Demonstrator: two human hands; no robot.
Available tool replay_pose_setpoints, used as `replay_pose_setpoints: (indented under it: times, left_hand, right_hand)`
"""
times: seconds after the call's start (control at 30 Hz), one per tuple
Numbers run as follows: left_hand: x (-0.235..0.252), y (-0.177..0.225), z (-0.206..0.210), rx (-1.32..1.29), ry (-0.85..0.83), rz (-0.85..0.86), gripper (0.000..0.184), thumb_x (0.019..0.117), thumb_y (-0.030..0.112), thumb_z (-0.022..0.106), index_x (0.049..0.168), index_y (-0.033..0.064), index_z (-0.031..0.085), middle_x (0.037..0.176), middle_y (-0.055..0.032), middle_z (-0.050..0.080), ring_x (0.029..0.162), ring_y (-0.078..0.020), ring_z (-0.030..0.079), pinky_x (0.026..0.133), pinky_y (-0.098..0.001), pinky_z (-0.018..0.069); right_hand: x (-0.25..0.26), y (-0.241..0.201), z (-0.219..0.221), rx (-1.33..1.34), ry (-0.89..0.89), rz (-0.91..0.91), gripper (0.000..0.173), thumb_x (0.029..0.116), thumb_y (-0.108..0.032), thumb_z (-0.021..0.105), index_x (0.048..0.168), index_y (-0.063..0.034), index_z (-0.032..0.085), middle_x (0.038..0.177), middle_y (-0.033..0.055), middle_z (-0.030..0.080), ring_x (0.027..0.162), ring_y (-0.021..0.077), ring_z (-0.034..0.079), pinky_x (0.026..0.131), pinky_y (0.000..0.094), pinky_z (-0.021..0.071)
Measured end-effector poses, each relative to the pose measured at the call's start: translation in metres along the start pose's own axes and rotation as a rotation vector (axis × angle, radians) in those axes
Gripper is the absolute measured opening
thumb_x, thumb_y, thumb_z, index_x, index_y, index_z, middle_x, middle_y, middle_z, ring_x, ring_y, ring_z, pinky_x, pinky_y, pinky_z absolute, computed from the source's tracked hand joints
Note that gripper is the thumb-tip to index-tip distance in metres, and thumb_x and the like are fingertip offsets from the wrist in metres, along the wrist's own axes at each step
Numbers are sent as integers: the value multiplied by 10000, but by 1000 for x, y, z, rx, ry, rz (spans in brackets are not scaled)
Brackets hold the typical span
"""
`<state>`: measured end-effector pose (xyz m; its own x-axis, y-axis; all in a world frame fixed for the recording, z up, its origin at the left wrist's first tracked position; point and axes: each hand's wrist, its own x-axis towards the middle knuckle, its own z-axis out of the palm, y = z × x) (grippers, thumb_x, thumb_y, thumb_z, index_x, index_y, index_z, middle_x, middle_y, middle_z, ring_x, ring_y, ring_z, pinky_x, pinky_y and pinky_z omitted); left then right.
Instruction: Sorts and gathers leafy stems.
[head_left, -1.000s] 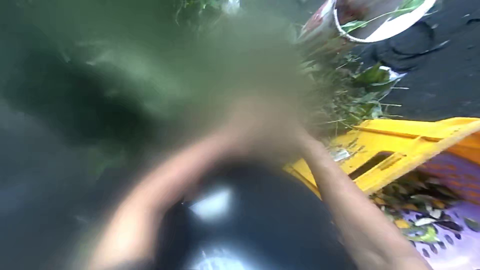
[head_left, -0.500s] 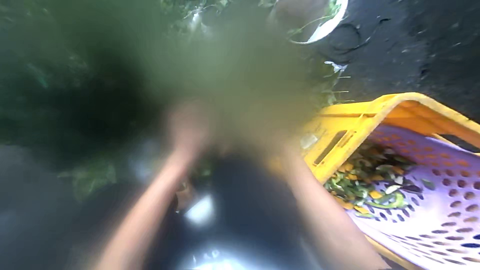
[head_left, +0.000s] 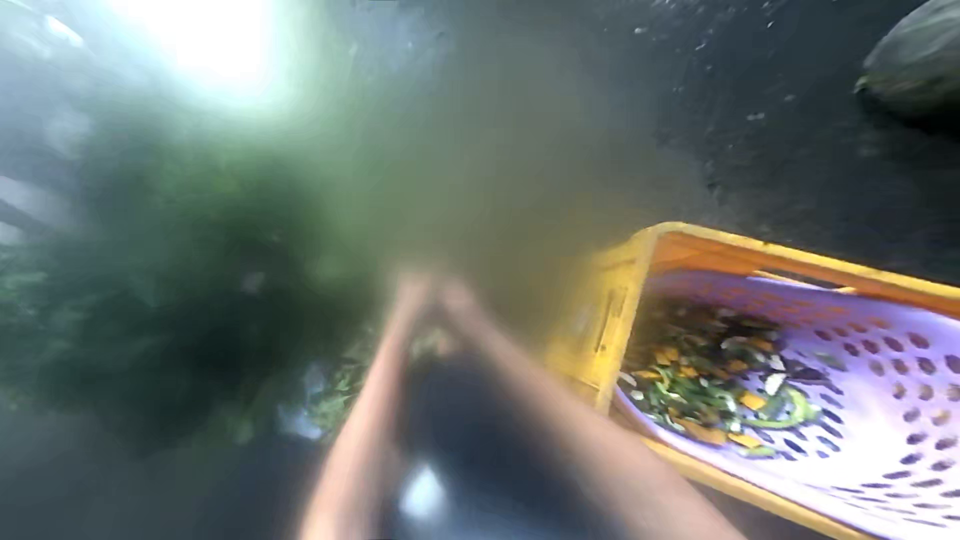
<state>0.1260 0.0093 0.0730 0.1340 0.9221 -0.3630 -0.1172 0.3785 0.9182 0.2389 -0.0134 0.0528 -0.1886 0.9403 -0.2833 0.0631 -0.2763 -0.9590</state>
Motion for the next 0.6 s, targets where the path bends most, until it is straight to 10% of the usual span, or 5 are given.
replay_pose_setpoints:
  times: [0.1,0.17,0.33,0.5,0.6]
  left_hand:
    - [-8,17,-22,-22,19,70,332,1050,104,531,1382,91,543,985,-88,728,784,-151,686,702,-310,587]
    - [-20,34,-37,-49,0,89,342,1044,68,507,1379,126,540,923,-30,658,698,-101,617,646,-262,561]
    - [-47,51,-46,-229,-75,36,287,1092,195,378,1281,144,587,675,37,501,498,-49,458,465,-193,438]
    - [-71,48,-41,-324,-147,-29,406,1124,382,285,1011,122,576,625,41,453,450,-34,390,416,-168,374]
    - [-78,42,-44,-333,-182,-84,436,1125,412,283,908,128,533,614,41,434,452,-40,377,423,-172,359]
  right_hand:
    - [-4,-33,-18,-416,-171,-28,405,1071,-336,522,1280,-23,671,1224,158,702,1160,250,664,1052,483,497]
    - [-15,-54,-27,-571,7,-114,341,1000,-320,642,1094,-10,750,1103,189,718,1011,339,696,919,582,537]
    - [-29,-110,-19,-414,218,-361,285,1004,-107,605,1236,58,602,1014,230,642,678,246,608,600,385,536]
    - [-22,-119,3,-754,230,-621,420,945,-226,693,1308,-19,653,1452,201,533,1013,303,682,745,430,590]
    - [-32,-128,16,-890,110,-300,433,990,-236,626,1303,63,604,1553,316,340,1242,429,553,959,562,495]
